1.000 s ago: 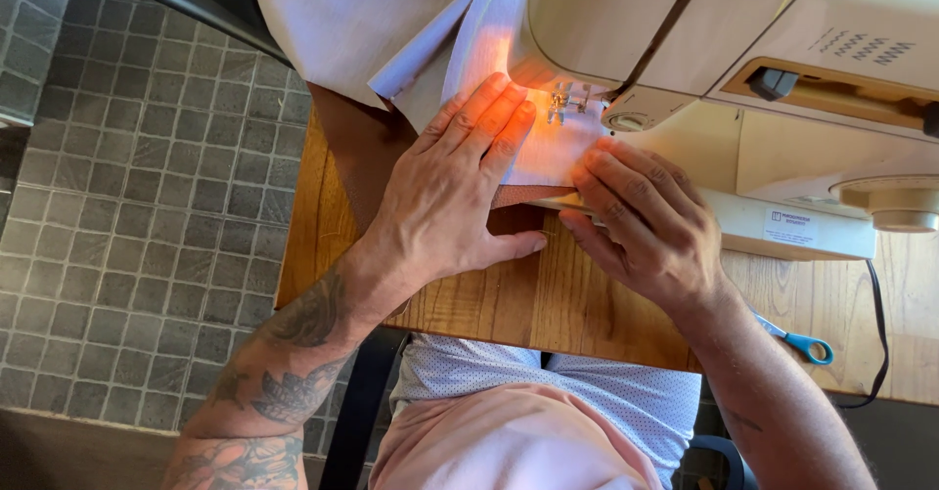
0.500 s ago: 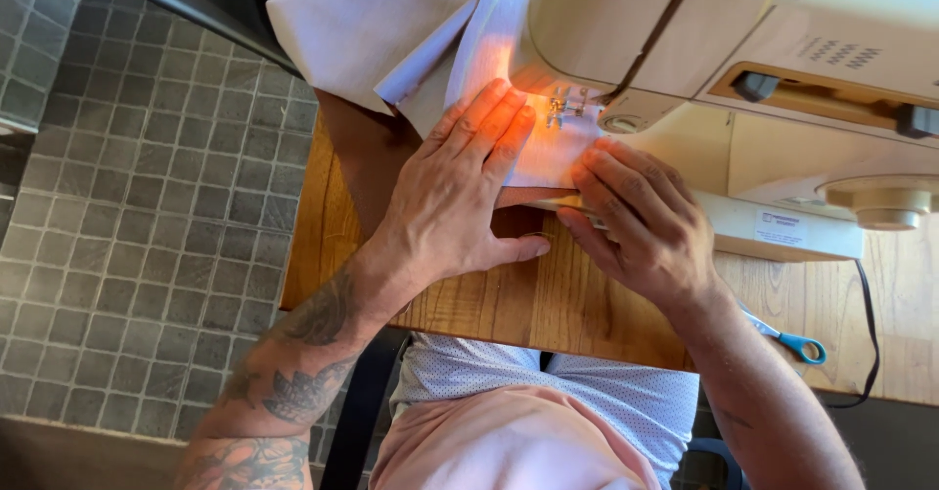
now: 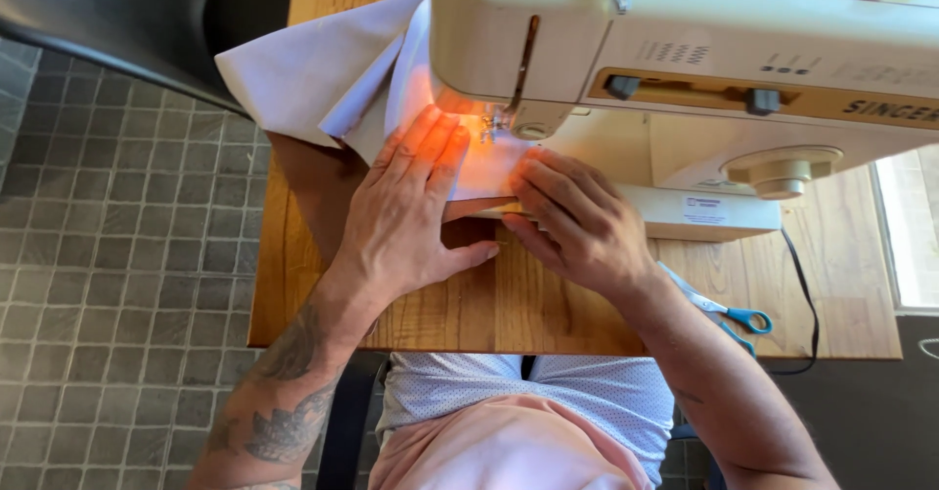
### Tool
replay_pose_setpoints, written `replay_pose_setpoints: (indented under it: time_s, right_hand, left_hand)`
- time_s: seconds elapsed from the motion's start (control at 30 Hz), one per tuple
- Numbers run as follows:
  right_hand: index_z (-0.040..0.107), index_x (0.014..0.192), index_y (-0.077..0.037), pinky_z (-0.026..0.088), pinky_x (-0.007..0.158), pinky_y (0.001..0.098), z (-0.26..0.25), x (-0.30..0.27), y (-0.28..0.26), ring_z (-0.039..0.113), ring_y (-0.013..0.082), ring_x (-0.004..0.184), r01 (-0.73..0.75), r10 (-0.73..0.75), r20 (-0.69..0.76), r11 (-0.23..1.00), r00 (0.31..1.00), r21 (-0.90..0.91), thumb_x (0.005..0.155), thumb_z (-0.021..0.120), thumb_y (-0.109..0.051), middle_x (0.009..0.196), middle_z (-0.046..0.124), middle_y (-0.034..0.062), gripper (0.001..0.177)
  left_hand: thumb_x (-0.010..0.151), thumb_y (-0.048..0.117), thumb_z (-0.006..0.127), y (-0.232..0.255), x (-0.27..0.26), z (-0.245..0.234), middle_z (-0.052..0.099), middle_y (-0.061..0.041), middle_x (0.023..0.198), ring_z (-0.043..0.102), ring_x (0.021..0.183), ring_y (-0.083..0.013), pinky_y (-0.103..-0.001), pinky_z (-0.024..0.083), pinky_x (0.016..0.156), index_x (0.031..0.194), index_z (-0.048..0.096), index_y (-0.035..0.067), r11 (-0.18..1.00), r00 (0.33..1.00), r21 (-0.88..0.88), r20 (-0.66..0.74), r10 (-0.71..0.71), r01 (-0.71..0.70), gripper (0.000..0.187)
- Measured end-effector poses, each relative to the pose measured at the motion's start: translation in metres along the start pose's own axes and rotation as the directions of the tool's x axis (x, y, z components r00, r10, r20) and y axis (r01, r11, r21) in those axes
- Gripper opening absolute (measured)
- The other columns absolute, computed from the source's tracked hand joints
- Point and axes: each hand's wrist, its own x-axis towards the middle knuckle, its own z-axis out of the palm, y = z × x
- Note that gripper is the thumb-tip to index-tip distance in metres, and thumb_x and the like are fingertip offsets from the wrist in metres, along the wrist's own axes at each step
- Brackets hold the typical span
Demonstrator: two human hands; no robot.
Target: Sewing fabric using a sewing machine, including threading and cutting thread
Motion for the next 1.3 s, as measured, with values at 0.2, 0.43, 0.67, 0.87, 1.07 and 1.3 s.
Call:
replay_pose_setpoints:
  time_s: [0.2,0.43,0.67,0.87,1.07,1.3]
  right_hand:
    - [0.070,0.109,0.005,0.059,0.095,0.0424,0.000,-0.004,0.000,0.072,0.0372,0.111,-0.010,0.010,0.001,1.000,1.000,-0.025,0.103,0.069,-0.018,0.117,0.070,0.0168,0.024]
    - [0.069,0.110,0.005,0.059,0.095,0.0434,0.001,-0.006,0.001,0.071,0.0381,0.111,-0.003,0.003,0.000,1.000,1.000,-0.016,0.103,0.069,-0.018,0.118,0.069,0.0173,0.024]
    - [0.069,0.107,0.005,0.059,0.095,0.0439,0.001,-0.004,0.000,0.071,0.0382,0.110,-0.001,0.001,0.003,1.000,1.000,-0.014,0.103,0.068,-0.017,0.117,0.070,0.0181,0.022]
    - [0.070,0.110,0.005,0.059,0.096,0.0438,0.004,-0.007,0.001,0.072,0.0378,0.111,0.005,-0.004,0.004,1.000,1.000,-0.031,0.102,0.070,-0.016,0.118,0.070,0.0177,0.022]
    - [0.071,0.110,0.004,0.059,0.097,0.0440,0.006,-0.007,0.000,0.072,0.0375,0.111,-0.002,0.002,0.001,1.000,1.000,-0.024,0.101,0.071,-0.015,0.118,0.071,0.0175,0.021]
    - [0.072,0.112,0.004,0.059,0.097,0.0439,0.007,-0.008,0.000,0.072,0.0376,0.111,-0.003,0.004,0.020,0.999,1.000,-0.037,0.102,0.071,-0.016,0.118,0.071,0.0178,0.023]
  left_hand:
    - [0.070,0.075,0.081,0.001,0.000,0.000,0.043,-0.023,0.160,0.034,0.153,-0.0330,-0.043,0.023,0.128,0.156,0.038,-0.002,1.000,1.000,0.020,-0.012,0.000,0.000,0.123]
    - [0.069,0.075,0.082,0.001,-0.001,0.001,0.042,-0.022,0.161,0.034,0.153,-0.0329,-0.043,0.022,0.128,0.156,0.037,-0.002,1.000,1.000,0.027,-0.013,-0.002,0.002,0.124]
    - [0.068,0.073,0.083,-0.001,0.000,0.002,0.041,-0.021,0.161,0.031,0.153,-0.0334,-0.044,0.020,0.129,0.155,0.038,-0.003,1.000,1.000,0.019,-0.011,0.017,-0.017,0.124]
    - [0.069,0.075,0.082,-0.001,0.000,0.004,0.038,-0.020,0.163,0.027,0.155,-0.0316,-0.044,0.018,0.130,0.156,0.036,-0.002,0.999,1.000,0.031,0.012,0.008,-0.008,0.124]
    - [0.071,0.076,0.080,-0.002,-0.001,-0.001,0.037,-0.019,0.164,0.026,0.156,-0.0302,-0.043,0.018,0.129,0.156,0.037,-0.001,1.000,1.000,0.007,0.020,0.003,-0.004,0.123]
    - [0.112,0.032,0.026,-0.045,0.026,-0.019,0.046,-0.034,0.152,0.044,0.145,-0.0455,-0.062,0.028,0.121,0.139,0.052,0.006,0.962,0.990,-0.235,-0.047,0.132,-0.140,0.046]
